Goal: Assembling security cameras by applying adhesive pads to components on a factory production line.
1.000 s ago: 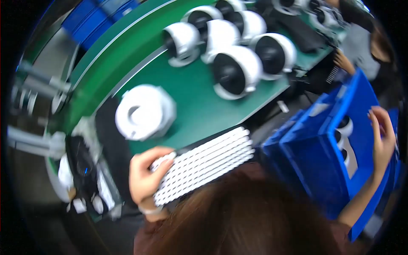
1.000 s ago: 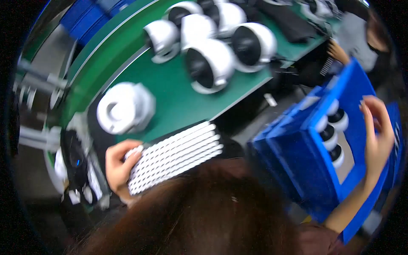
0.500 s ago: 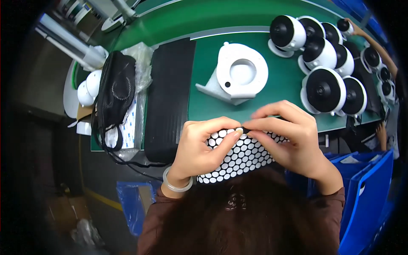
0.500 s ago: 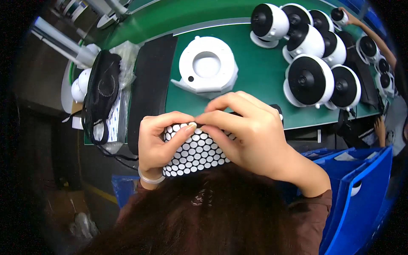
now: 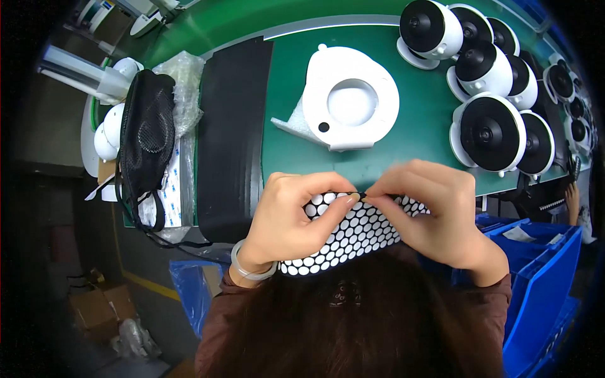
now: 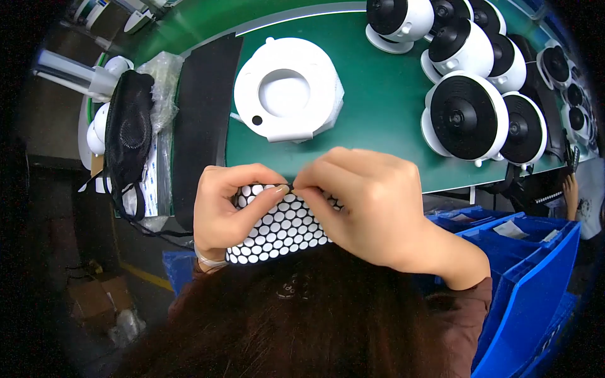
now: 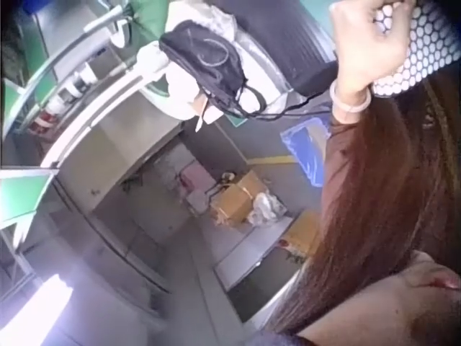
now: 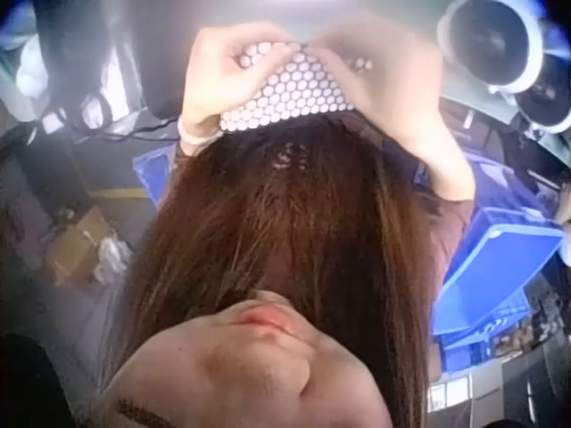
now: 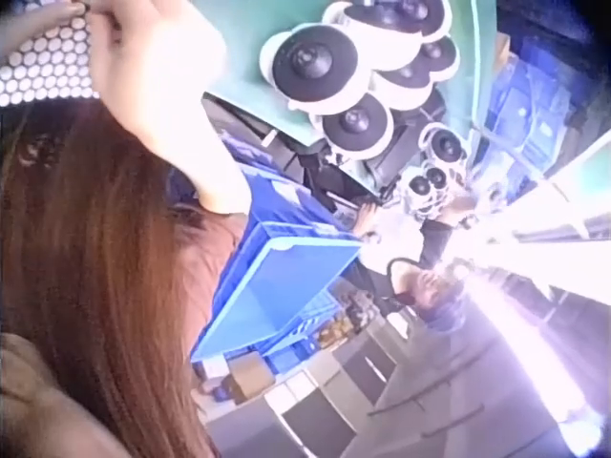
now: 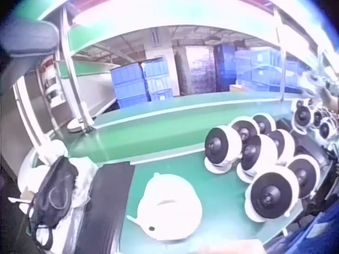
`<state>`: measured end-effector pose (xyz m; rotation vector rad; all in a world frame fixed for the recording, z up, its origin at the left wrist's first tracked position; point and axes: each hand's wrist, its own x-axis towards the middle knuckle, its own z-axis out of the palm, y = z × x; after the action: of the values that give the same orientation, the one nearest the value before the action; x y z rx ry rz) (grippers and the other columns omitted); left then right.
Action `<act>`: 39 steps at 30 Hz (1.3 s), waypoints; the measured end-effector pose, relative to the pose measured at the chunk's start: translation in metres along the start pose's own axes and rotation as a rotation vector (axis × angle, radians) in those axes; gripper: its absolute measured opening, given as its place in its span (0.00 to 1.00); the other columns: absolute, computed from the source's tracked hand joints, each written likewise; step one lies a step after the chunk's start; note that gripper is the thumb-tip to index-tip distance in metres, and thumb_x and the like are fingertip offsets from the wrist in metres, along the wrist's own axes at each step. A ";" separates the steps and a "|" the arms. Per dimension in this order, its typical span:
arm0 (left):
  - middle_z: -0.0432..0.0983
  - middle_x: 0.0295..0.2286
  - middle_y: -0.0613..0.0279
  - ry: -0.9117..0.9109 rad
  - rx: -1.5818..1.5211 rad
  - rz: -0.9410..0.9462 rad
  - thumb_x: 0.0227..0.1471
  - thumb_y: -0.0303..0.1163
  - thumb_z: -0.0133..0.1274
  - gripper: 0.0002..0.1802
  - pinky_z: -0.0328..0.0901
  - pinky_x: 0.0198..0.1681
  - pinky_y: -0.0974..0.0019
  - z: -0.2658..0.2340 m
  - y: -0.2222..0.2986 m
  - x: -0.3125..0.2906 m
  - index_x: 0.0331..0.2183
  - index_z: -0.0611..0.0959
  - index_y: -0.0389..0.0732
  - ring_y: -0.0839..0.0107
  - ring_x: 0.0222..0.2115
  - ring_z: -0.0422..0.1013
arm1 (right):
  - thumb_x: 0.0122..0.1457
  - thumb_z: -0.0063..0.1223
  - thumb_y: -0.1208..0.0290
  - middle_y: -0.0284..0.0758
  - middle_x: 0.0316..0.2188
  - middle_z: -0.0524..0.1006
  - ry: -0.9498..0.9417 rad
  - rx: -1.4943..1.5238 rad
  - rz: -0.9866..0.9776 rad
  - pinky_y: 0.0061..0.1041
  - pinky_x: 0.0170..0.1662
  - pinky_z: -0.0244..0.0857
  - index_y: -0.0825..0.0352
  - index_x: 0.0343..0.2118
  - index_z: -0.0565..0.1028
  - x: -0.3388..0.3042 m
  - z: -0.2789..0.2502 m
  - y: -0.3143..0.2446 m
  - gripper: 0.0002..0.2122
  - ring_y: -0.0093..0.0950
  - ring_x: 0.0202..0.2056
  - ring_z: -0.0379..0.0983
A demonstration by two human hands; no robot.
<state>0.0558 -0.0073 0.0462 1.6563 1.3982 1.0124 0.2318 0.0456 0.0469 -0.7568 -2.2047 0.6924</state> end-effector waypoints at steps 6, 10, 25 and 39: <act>0.74 0.17 0.59 0.005 -0.098 -0.095 0.39 0.20 0.51 0.03 0.62 0.23 0.79 -0.002 -0.006 0.004 0.22 0.78 0.30 0.78 0.19 0.70 | 0.37 0.57 0.78 0.31 0.18 0.72 -0.001 0.008 0.035 0.23 0.21 0.62 0.64 0.20 0.73 0.004 0.005 0.005 0.05 0.29 0.19 0.69; 0.75 0.17 0.59 -0.008 -0.090 -0.099 0.40 0.21 0.52 0.04 0.62 0.22 0.79 -0.003 -0.010 0.008 0.22 0.78 0.30 0.79 0.19 0.70 | 0.37 0.57 0.78 0.31 0.18 0.72 -0.025 0.039 0.056 0.23 0.21 0.62 0.64 0.20 0.73 0.009 0.004 0.011 0.05 0.29 0.19 0.69; 0.74 0.17 0.60 -0.034 -0.115 -0.104 0.41 0.22 0.51 0.04 0.60 0.23 0.80 0.001 -0.009 0.009 0.21 0.77 0.31 0.81 0.19 0.68 | 0.38 0.56 0.82 0.35 0.21 0.75 -0.196 0.113 0.185 0.20 0.26 0.64 0.69 0.20 0.73 0.013 -0.006 0.009 0.04 0.27 0.22 0.72; 0.76 0.24 0.56 0.033 -0.067 -0.147 0.45 0.21 0.49 0.09 0.63 0.28 0.80 0.006 -0.017 -0.002 0.33 0.72 0.30 0.80 0.25 0.71 | 0.35 0.58 0.80 0.35 0.31 0.74 0.046 0.019 0.114 0.23 0.32 0.63 0.67 0.23 0.74 0.010 0.006 0.011 0.08 0.30 0.30 0.70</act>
<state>0.0538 -0.0071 0.0281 1.4717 1.4687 0.9950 0.2245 0.0585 0.0405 -0.8849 -2.1237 0.7442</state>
